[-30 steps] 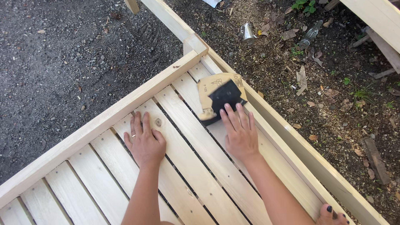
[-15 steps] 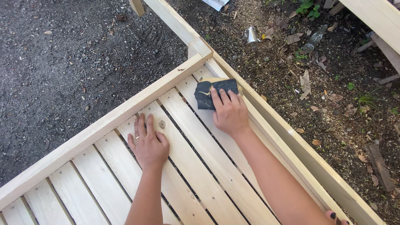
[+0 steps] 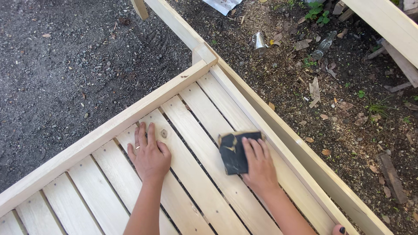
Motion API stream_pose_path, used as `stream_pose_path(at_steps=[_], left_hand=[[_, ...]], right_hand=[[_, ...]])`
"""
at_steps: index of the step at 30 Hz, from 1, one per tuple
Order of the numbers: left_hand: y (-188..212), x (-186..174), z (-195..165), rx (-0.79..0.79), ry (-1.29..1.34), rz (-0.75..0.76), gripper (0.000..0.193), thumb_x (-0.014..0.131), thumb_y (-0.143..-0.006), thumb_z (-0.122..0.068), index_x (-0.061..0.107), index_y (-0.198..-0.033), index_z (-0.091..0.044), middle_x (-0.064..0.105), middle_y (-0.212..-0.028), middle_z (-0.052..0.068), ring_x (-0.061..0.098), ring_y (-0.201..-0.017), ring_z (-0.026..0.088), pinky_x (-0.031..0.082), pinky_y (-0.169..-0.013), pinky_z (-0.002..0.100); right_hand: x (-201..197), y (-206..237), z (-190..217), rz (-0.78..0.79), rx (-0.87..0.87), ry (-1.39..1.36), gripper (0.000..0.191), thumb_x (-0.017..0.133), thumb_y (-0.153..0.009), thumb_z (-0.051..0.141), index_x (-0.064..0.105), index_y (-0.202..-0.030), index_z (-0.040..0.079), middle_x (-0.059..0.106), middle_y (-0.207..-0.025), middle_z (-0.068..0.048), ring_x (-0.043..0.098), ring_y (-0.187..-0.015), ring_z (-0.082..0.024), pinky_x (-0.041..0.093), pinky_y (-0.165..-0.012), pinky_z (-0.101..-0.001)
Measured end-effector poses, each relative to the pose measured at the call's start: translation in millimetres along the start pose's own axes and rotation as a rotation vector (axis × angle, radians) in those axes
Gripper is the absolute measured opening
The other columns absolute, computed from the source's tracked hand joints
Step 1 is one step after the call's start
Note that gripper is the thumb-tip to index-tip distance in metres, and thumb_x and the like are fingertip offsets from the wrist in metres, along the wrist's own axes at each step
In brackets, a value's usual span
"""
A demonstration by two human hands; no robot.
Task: The person sands a slatted wooden bench with a sheet of sandpaper, rubbing the seat slats and edges by hand, then folds the sandpaper and sands the backrest rail and frame of the bench. The person works over the bench surfaces, moving around the furniture to reach different sides.
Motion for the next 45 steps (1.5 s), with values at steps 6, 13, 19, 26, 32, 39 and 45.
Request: stream_pose_path(at_steps=[6,13,19,26,32,39,45], left_hand=[[0,0,-2,0.005,-0.016,-0.021,0.064,0.047,-0.088,-0.022,0.045,-0.152,-0.021,0.035,-0.165,0.003,0.027,-0.153,0.018,0.016,-0.121,0.055],[4,-5,-3,0.029,0.013,-0.04,0.063,0.048,-0.088,-0.021,0.047,-0.151,-0.02,0.036,-0.164,0.004,0.029,-0.153,0.02,0.017,-0.121,0.057],[4,-5,-3,0.032,0.033,-0.039,0.062,0.047,-0.09,-0.019,0.046,-0.152,-0.018,0.036,-0.164,0.007,0.03,-0.153,0.022,0.018,-0.12,0.059],[3,-2,-5,0.009,0.003,-0.025,0.064,0.048,-0.087,-0.019,0.046,-0.151,-0.018,0.037,-0.163,0.007,0.029,-0.153,0.022,0.019,-0.119,0.06],[3,-3,-7,0.013,-0.005,-0.048,0.063,0.049,-0.087,-0.02,0.047,-0.15,-0.019,0.038,-0.162,0.006,0.031,-0.152,0.021,0.019,-0.12,0.059],[4,-5,-4,0.016,0.011,-0.042,0.063,0.049,-0.088,-0.02,0.047,-0.151,-0.019,0.038,-0.163,0.006,0.031,-0.152,0.021,0.019,-0.12,0.059],[2,-2,-4,0.014,0.001,-0.046,0.065,0.049,-0.087,-0.02,0.046,-0.152,-0.018,0.037,-0.163,0.007,0.03,-0.153,0.021,0.019,-0.119,0.059]], right_hand=[[25,-162,63,0.053,-0.09,0.014,0.096,0.074,-0.078,0.027,0.024,-0.159,0.011,0.017,-0.167,-0.016,0.01,-0.155,-0.04,0.011,-0.124,-0.0535],[4,-134,71,0.08,-0.187,0.031,0.089,0.072,-0.081,0.028,0.029,-0.158,0.033,0.017,-0.169,-0.011,0.011,-0.156,-0.036,0.01,-0.125,-0.0522],[-9,83,-32,0.477,0.073,0.243,0.115,0.078,-0.066,0.015,0.021,-0.164,0.034,0.008,-0.175,-0.008,0.005,-0.156,-0.034,0.009,-0.124,-0.0483],[23,-49,-2,0.286,-0.052,0.152,0.111,0.082,-0.065,0.019,0.023,-0.16,0.025,0.014,-0.169,-0.01,0.011,-0.157,-0.032,0.014,-0.125,-0.0476],[22,-198,78,0.0,-0.201,0.035,0.089,0.072,-0.082,0.032,0.028,-0.159,0.025,0.018,-0.168,-0.012,0.017,-0.155,-0.034,0.014,-0.124,-0.0512],[-3,-30,3,0.257,-0.203,0.054,0.107,0.081,-0.069,0.018,0.027,-0.161,0.031,0.016,-0.172,-0.007,0.015,-0.155,-0.03,0.014,-0.125,-0.0474],[-13,112,-54,0.316,-0.211,0.015,0.108,0.081,-0.06,0.021,0.032,-0.157,0.018,0.015,-0.168,-0.019,0.01,-0.154,-0.044,0.012,-0.117,-0.0602]])
Point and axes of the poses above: each hand's wrist, its own y-axis away from the middle knuckle, its own x-axis out of the palm, z = x × y, the point moved 10 cm from there along -y, towards the middle knuckle
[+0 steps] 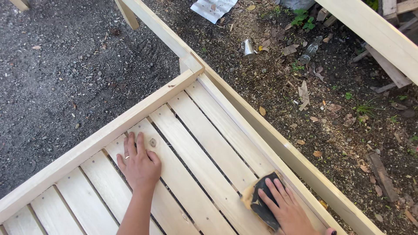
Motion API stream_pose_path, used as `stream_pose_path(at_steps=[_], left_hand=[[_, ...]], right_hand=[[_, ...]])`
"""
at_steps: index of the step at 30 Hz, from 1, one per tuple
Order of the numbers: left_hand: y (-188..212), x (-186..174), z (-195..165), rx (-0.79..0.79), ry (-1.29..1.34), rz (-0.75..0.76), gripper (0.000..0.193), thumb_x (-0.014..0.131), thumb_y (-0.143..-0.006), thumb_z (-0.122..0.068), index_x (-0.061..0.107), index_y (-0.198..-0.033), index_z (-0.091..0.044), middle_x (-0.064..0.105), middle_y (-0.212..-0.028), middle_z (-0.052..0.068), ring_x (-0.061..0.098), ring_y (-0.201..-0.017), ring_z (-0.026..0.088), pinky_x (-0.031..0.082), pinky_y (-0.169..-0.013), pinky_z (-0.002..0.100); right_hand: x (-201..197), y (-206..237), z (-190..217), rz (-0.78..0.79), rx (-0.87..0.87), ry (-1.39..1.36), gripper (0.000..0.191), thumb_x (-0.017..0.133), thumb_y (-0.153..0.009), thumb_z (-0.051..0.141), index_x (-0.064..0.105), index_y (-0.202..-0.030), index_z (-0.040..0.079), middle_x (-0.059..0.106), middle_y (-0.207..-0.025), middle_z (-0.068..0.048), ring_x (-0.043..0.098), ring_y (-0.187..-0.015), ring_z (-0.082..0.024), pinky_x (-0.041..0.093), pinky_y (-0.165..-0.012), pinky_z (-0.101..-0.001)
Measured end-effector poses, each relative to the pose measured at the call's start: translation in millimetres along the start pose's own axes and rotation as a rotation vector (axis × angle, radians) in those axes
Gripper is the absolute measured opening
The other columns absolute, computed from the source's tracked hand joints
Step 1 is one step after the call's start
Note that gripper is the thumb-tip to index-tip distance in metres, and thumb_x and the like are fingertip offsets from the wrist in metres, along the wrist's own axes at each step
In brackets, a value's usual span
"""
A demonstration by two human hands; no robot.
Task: The person sands a slatted wooden bench with a sheet of sandpaper, rubbing the seat slats and edges by hand, then folds the sandpaper and sands the backrest rail and frame of the bench. The person works over the bench surfaces, moving around the furniture to reach different sides.
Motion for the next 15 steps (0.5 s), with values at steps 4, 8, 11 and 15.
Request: stream_pose_path(at_steps=[4,8,11,15], left_hand=[[0,0,0,0.0,-0.003,-0.005,0.065,0.049,-0.087,-0.02,0.046,-0.152,-0.018,0.037,-0.163,0.007,0.03,-0.153,0.022,0.019,-0.12,0.059],[0,2,-2,-0.003,-0.023,0.003,0.064,0.049,-0.088,-0.02,0.046,-0.151,-0.02,0.037,-0.163,0.005,0.031,-0.153,0.02,0.019,-0.12,0.058],[1,4,0,-0.007,-0.028,-0.001,0.064,0.049,-0.087,-0.02,0.047,-0.151,-0.02,0.037,-0.162,0.005,0.03,-0.153,0.021,0.019,-0.12,0.058],[3,6,5,0.011,-0.036,0.013,0.063,0.051,-0.087,-0.02,0.047,-0.15,-0.02,0.036,-0.163,0.006,0.029,-0.153,0.021,0.02,-0.119,0.059]], right_hand=[[-27,-101,28,-0.21,-0.082,0.004,0.089,0.078,-0.066,0.021,0.045,-0.148,0.016,0.029,-0.161,-0.021,0.024,-0.148,-0.045,0.02,-0.117,-0.0595],[-53,-263,50,-0.324,0.018,0.067,0.09,0.076,-0.072,0.019,0.042,-0.155,0.022,0.03,-0.165,-0.017,0.023,-0.154,-0.04,0.02,-0.122,-0.0562],[-59,-327,62,-0.318,0.056,0.02,0.086,0.073,-0.077,0.02,0.038,-0.156,0.024,0.025,-0.166,-0.015,0.02,-0.154,-0.037,0.017,-0.123,-0.0541],[-49,-269,59,-0.204,0.076,-0.026,0.089,0.072,-0.078,0.018,0.033,-0.157,0.027,0.018,-0.169,-0.01,0.014,-0.156,-0.033,0.012,-0.124,-0.0515]])
Point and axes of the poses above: each hand's wrist, its own y-axis away from the middle knuckle, its own x-axis out of the palm, z = x × y, the point moved 10 cm from there along -y, towards the middle knuckle
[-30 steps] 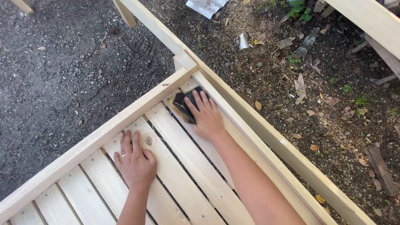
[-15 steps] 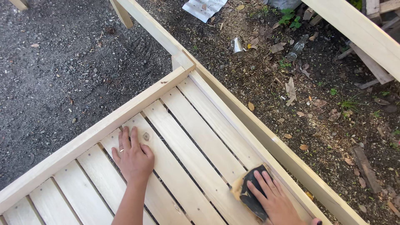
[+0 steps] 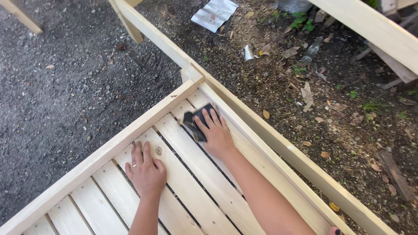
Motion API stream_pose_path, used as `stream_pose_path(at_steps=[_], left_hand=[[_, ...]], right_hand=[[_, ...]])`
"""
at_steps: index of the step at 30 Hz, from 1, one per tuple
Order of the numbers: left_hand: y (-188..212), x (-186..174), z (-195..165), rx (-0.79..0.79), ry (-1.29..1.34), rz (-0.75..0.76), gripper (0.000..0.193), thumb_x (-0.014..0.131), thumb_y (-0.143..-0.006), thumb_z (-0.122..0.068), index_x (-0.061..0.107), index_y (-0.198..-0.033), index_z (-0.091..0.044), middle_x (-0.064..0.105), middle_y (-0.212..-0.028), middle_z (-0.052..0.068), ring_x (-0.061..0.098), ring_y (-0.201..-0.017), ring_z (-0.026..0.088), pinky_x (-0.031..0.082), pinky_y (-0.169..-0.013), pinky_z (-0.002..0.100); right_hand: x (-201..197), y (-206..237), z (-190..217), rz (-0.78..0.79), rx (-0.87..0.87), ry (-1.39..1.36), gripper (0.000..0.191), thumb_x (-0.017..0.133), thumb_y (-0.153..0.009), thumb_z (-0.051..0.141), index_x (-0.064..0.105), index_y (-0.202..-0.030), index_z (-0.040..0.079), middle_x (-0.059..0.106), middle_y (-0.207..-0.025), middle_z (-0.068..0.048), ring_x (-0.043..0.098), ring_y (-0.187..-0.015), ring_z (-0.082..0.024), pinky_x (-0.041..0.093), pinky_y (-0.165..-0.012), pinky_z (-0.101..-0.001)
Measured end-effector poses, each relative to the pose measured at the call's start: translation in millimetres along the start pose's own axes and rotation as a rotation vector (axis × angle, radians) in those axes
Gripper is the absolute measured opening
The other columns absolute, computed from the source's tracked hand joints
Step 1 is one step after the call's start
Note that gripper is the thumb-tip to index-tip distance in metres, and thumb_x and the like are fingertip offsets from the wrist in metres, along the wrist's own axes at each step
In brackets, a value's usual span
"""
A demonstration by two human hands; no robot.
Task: The person sands a slatted wooden bench with a sheet of sandpaper, rubbing the seat slats and edges by hand, then folds the sandpaper and sands the backrest rail and frame of the bench. The person works over the bench surfaces, moving around the furniture to reach different sides.
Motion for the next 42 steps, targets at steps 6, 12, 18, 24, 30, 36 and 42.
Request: stream_pose_path(at_steps=[6,12,18,24,30,36,42], left_hand=[[33,15,-97,0.329,0.055,0.1,0.06,0.054,-0.088,-0.017,0.048,-0.148,-0.016,0.03,-0.166,0.006,0.025,-0.155,0.025,0.02,-0.121,0.059],[129,28,-262,0.637,0.159,0.374,0.058,0.052,-0.091,-0.017,0.042,-0.149,-0.013,0.022,-0.167,0.009,0.02,-0.153,0.028,0.016,-0.119,0.061],[187,-41,-397,0.856,0.391,0.277,0.059,0.056,-0.092,-0.021,0.043,-0.148,-0.005,0.024,-0.164,0.02,0.022,-0.152,0.037,0.022,-0.118,0.058],[276,-102,-500,1.059,0.475,0.205,0.062,0.058,-0.091,-0.02,0.044,-0.149,-0.005,0.028,-0.163,0.022,0.026,-0.153,0.037,0.024,-0.12,0.055],[367,-106,-537,1.198,0.458,0.306,0.065,0.059,-0.089,-0.021,0.041,-0.15,-0.007,0.024,-0.164,0.021,0.024,-0.152,0.037,0.023,-0.12,0.054],[381,-69,-526,1.163,0.366,0.344,0.069,0.059,-0.087,-0.024,0.038,-0.152,-0.011,0.02,-0.167,0.013,0.02,-0.155,0.032,0.02,-0.119,0.061],[343,-40,-520,1.069,0.177,0.385,0.08,0.059,-0.087,-0.028,0.031,-0.161,-0.021,0.009,-0.169,0.005,0.011,-0.156,0.029,0.013,-0.118,0.067]], right_hand=[[-24,202,-46,0.034,0.035,-0.114,0.089,0.082,-0.078,0.023,0.036,-0.154,0.026,0.02,-0.17,-0.01,0.013,-0.153,-0.035,0.011,-0.121,-0.0534],[-69,279,-95,0.214,0.0,-0.058,0.093,0.069,-0.075,0.005,0.037,-0.16,0.027,0.034,-0.167,-0.003,0.027,-0.156,-0.03,0.022,-0.126,-0.0475],[-223,353,-170,-0.154,0.14,0.19,0.094,0.071,-0.073,0.007,0.032,-0.157,0.015,0.031,-0.164,-0.011,0.027,-0.152,-0.033,0.026,-0.121,-0.0451],[-300,490,-213,-0.427,0.547,0.261,0.104,0.073,-0.069,0.002,0.025,-0.159,0.013,0.024,-0.166,-0.013,0.023,-0.153,-0.034,0.024,-0.124,-0.0438],[-273,580,-227,-0.387,0.761,0.243,0.108,0.079,-0.07,0.006,0.021,-0.16,0.018,0.019,-0.168,-0.012,0.02,-0.154,-0.033,0.022,-0.123,-0.0488],[-253,574,-239,-0.356,0.78,0.263,0.107,0.079,-0.073,0.008,0.02,-0.161,0.02,0.014,-0.167,-0.014,0.015,-0.154,-0.037,0.015,-0.122,-0.0553],[-232,528,-258,-0.321,0.76,0.207,0.106,0.077,-0.07,0.006,0.023,-0.161,0.021,0.015,-0.168,-0.012,0.012,-0.155,-0.039,0.014,-0.124,-0.056]])
Point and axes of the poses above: each hand's wrist, its own y-axis away from the middle knuckle, its own x-axis out of the palm, z = x × y, the point moved 10 cm from there along -y, towards the middle knuckle
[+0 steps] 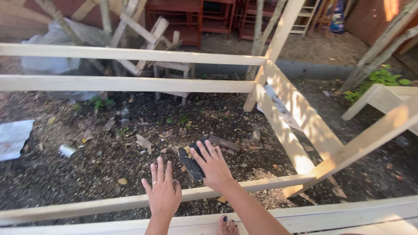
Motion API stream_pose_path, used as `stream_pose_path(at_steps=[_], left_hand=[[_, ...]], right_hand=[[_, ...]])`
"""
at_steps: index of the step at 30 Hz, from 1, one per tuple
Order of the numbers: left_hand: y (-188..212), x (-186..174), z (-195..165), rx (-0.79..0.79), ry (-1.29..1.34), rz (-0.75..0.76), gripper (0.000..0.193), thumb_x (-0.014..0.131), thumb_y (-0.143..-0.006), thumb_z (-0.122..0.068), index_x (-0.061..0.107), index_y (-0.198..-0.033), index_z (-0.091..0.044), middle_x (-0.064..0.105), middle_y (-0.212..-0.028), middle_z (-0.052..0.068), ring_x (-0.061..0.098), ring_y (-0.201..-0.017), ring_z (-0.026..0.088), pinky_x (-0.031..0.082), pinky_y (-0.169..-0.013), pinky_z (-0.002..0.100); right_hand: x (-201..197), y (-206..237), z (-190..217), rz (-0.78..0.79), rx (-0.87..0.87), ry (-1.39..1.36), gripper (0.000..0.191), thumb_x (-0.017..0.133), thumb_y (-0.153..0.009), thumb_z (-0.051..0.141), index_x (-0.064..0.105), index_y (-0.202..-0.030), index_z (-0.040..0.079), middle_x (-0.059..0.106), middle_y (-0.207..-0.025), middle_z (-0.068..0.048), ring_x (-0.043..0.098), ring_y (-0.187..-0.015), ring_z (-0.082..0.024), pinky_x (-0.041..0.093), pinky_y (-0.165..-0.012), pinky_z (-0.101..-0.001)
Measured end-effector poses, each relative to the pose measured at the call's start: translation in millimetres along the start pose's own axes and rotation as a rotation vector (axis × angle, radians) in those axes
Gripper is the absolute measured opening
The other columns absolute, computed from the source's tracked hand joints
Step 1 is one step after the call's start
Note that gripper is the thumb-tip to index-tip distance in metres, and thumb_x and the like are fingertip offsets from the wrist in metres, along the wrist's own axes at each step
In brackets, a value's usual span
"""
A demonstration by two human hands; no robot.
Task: The person sands a slatted wooden bench with a sheet of sandpaper, rubbing the seat slats and edges by hand, then folds the sandpaper and sands the backrest rail and frame of the bench. The person works over the bench surfaces, moving around the furniture to reach different sides.
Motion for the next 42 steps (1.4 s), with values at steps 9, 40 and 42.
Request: stream_pose_path(at_steps=[9,40,42], left_hand=[[14,6,170,-0.251,0.021,-0.063,0.07,0.056,-0.091,-0.022,0.034,-0.157,-0.019,0.012,-0.171,0.007,0.012,-0.157,0.033,0.014,-0.118,0.068],[107,24,378,-0.818,0.286,0.028,0.07,0.054,-0.089,-0.031,0.037,-0.155,-0.015,0.017,-0.17,0.013,0.012,-0.157,0.035,-0.01,-0.103,0.086],[118,14,383,-0.827,0.353,-0.047,0.068,0.054,-0.091,-0.033,0.038,-0.155,-0.016,0.017,-0.169,0.015,0.011,-0.157,0.036,-0.012,-0.102,0.087]], right_hand=[[152,-10,101,0.133,-0.076,-0.396,0.086,0.063,-0.088,0.005,0.031,-0.166,0.019,0.03,-0.169,-0.009,0.03,-0.157,-0.033,0.03,-0.129,-0.0498],[225,-59,323,0.327,-0.373,-0.238,0.112,0.078,-0.073,0.049,0.021,-0.16,0.009,0.02,-0.168,-0.019,0.014,-0.152,-0.038,0.009,-0.12,-0.0593],[210,-69,380,-0.041,-0.581,-0.016,0.087,0.067,-0.086,0.028,0.028,-0.161,0.008,0.025,-0.17,-0.011,0.019,-0.158,-0.032,0.015,-0.126,-0.0541]])
Point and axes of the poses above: each hand's wrist, its own y-axis away from the middle knuckle, its own x-axis out of the palm, z = x × y, the point moved 10 cm from there along -y, towards the middle knuckle
